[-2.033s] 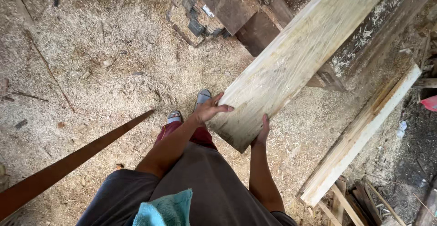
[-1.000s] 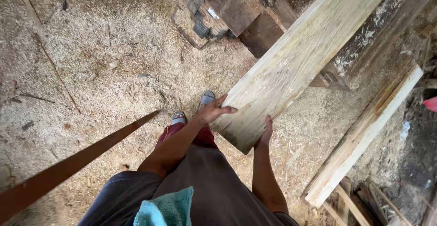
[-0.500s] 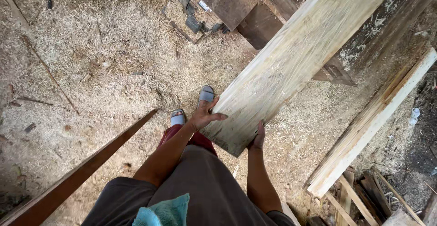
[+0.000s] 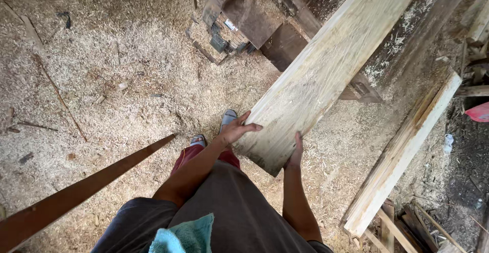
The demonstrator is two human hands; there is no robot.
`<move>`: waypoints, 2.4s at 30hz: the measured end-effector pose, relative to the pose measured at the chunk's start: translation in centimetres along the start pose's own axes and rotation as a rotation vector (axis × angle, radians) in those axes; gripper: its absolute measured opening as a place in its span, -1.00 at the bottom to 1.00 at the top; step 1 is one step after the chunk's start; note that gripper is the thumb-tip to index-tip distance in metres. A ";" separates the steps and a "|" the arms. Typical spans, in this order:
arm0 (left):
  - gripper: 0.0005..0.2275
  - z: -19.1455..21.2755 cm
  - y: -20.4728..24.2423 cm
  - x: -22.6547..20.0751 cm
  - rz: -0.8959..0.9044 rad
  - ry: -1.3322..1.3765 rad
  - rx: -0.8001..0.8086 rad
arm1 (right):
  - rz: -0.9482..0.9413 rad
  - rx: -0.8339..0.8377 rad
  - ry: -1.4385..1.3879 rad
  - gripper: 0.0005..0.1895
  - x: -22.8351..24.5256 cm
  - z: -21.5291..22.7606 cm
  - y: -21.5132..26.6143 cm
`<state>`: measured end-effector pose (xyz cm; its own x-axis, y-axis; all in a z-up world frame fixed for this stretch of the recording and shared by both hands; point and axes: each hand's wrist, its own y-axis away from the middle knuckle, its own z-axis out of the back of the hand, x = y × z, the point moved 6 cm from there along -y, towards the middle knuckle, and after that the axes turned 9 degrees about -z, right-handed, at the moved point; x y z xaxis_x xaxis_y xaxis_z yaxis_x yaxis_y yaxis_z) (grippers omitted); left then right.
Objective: The person measures a wooden plank with a tape measure, then uses a hammer to tap a small wooden frame. They pick up and reposition several long wooden planks on a workbench and floor, moving them one at a time.
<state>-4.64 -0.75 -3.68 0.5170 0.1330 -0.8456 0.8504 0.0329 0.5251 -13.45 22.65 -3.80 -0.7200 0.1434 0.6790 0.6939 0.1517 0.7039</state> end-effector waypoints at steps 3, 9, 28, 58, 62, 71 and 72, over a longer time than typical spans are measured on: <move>0.07 -1.0 0.4 1.0 -0.070 0.161 0.014 | -0.068 -0.165 0.048 -0.23 -0.7 1.3 1.2; -0.09 -1.1 0.4 1.1 -0.137 0.176 0.045 | 0.100 0.190 -0.076 -0.15 -0.8 1.3 -0.5; -0.07 0.0 -0.9 4.9 -0.166 0.162 0.033 | -0.015 0.223 -0.163 -0.22 -3.3 0.7 -0.6; 0.13 0.2 0.3 2.1 0.021 -0.047 0.095 | -0.038 0.130 -0.105 -0.23 -4.1 1.5 0.1; 0.15 -0.1 -0.9 0.7 0.043 0.011 0.063 | -0.035 0.021 -0.020 -0.24 -3.5 1.7 0.2; 0.16 -2.0 1.2 -0.8 0.033 0.404 0.058 | 0.014 0.132 -0.144 -0.22 -3.9 3.1 -0.2; 0.15 -2.0 1.8 -0.5 0.004 0.344 0.036 | 0.024 0.124 -0.126 -0.21 -4.0 3.4 0.3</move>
<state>-3.60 1.25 -2.12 0.4621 0.4591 -0.7588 0.8548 -0.0025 0.5190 -10.38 25.44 -7.05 -0.7033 0.2686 0.6582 0.7109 0.2652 0.6514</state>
